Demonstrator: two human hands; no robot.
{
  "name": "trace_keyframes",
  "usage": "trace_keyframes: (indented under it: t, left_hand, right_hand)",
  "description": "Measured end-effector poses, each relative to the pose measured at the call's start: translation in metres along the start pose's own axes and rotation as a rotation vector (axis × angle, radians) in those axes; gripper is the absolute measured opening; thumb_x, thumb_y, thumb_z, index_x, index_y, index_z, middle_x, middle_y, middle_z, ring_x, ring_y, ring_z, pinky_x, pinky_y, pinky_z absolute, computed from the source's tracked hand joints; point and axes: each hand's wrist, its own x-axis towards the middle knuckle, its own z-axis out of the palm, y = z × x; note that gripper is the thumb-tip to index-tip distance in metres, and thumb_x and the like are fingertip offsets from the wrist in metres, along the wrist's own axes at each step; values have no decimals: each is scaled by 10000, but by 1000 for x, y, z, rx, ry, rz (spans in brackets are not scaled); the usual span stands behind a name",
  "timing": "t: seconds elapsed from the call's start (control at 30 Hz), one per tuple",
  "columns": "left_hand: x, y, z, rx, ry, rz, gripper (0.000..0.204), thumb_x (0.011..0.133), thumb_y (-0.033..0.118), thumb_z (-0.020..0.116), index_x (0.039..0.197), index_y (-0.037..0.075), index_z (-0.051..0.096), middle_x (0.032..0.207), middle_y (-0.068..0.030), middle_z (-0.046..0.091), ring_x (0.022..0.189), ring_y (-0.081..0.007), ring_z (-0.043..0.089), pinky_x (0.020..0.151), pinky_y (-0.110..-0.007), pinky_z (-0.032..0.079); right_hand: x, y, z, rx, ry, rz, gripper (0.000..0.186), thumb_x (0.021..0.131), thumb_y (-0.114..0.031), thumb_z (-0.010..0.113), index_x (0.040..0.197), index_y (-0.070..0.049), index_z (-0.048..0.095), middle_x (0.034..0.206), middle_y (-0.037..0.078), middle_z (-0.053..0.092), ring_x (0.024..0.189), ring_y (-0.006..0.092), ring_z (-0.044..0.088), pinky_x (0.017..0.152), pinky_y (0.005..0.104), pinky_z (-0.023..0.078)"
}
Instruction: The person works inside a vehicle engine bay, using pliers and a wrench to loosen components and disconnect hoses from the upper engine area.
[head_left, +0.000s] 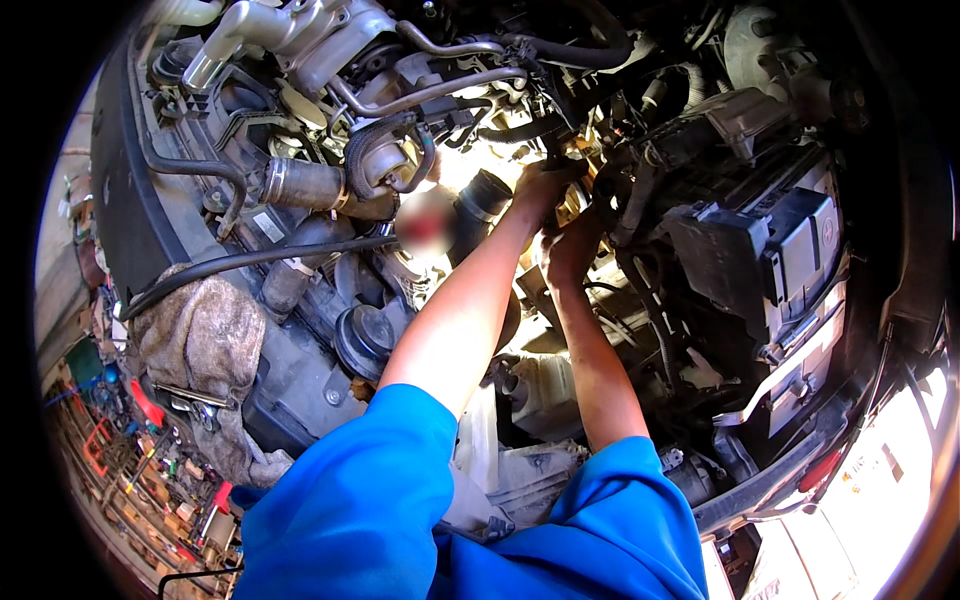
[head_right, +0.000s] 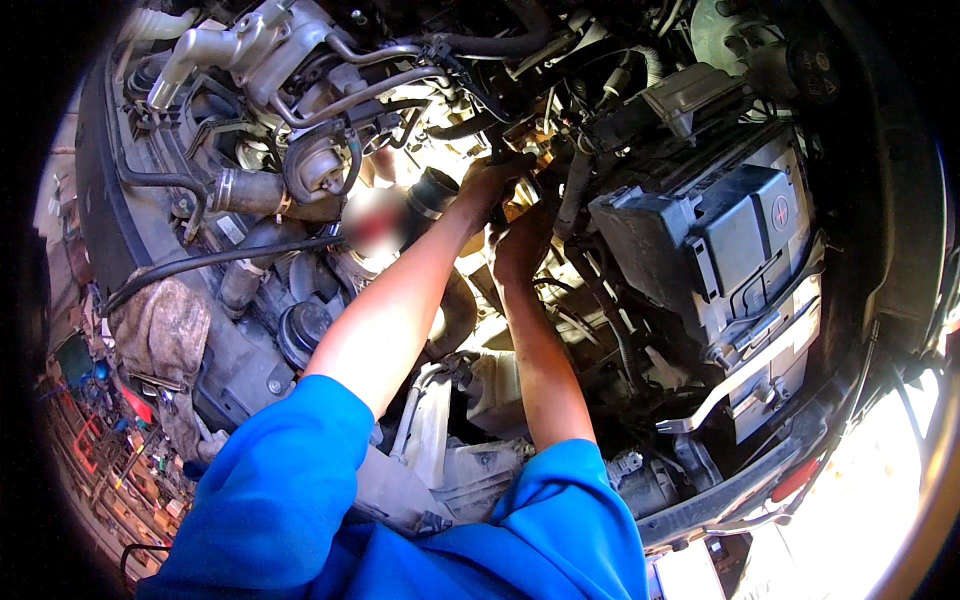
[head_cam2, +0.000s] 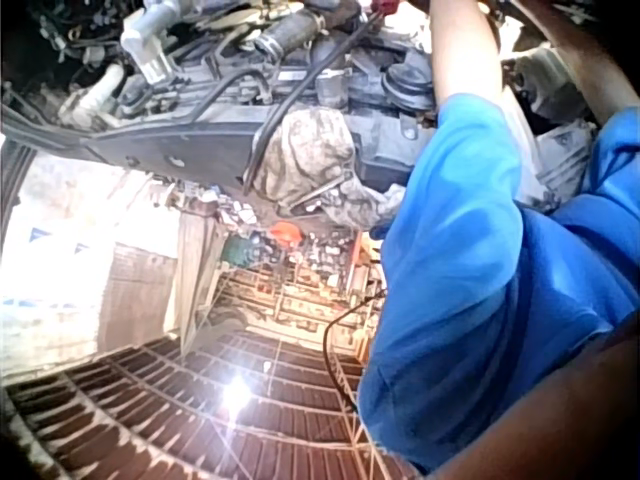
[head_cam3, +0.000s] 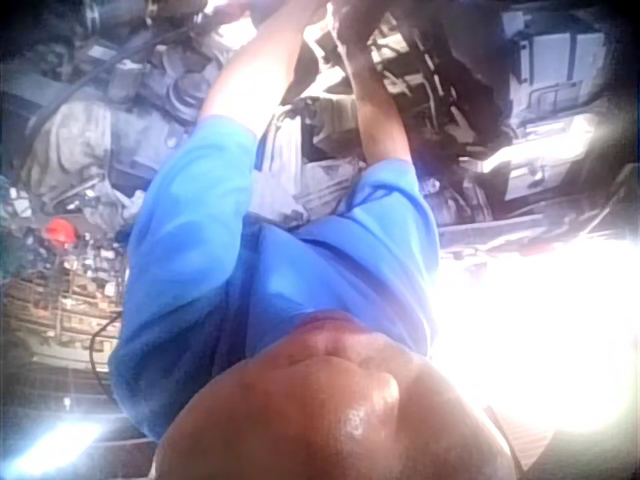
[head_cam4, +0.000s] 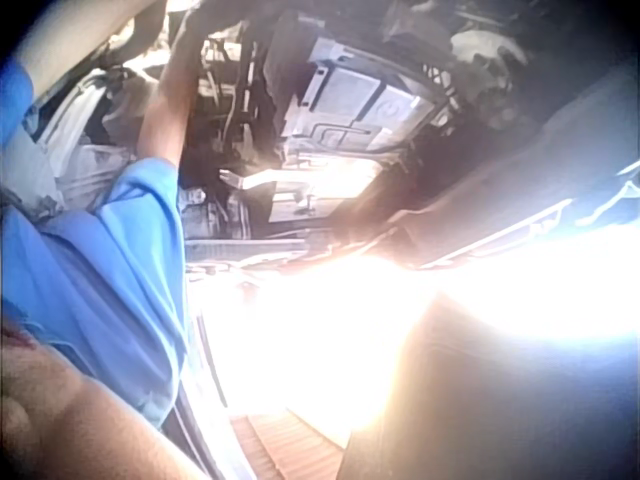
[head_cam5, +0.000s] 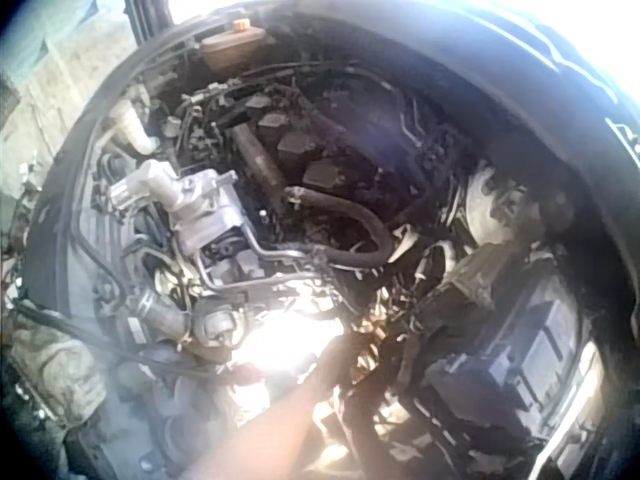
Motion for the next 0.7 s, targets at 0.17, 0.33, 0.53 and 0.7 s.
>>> trace_keyframes:
  t: [0.17, 0.33, 0.53, 0.7]
  left_hand:
    - [2, -4, 0, 0, 26, 62, 267, 857, 265, 710, 1051, 82, 725, 739, 9, 617, 657, -86, 533, 611, -251, 398]
    - [12, -12, 4, -135, -14, 12, 266, 880, 254, 689, 1056, 55, 699, 872, -33, 687, 774, -132, 628, 706, -279, 474]
    - [14, -12, 6, -216, -59, -5, 244, 884, 226, 683, 1035, 35, 692, 909, -54, 688, 799, -140, 634, 698, -290, 491]
    - [12, -10, 4, -28, -20, 133, 282, 837, 265, 735, 999, 34, 742, 923, -65, 730, 827, -165, 671, 794, -308, 515]
  right_hand:
    - [8, 5, 4, -26, -67, 105, 856, 832, -364, 729, 1402, 116, 308, 1402, 350, 395, 1289, 453, 416, 1059, 480, 367]
    - [17, -18, -21, -30, -266, 345, 855, 823, -480, 728, 1365, 92, 396, 1271, 324, 539, 1185, 437, 536, 986, 459, 442]
    - [12, 6, -8, 177, -9, 44, 556, 813, -371, 758, 1143, 41, 582, 1056, 267, 653, 977, 444, 641, 819, 475, 509]
    - [16, 9, -10, 392, 49, -95, 533, 803, -178, 768, 1248, 3, 539, 1173, 218, 631, 1076, 368, 618, 914, 420, 472]
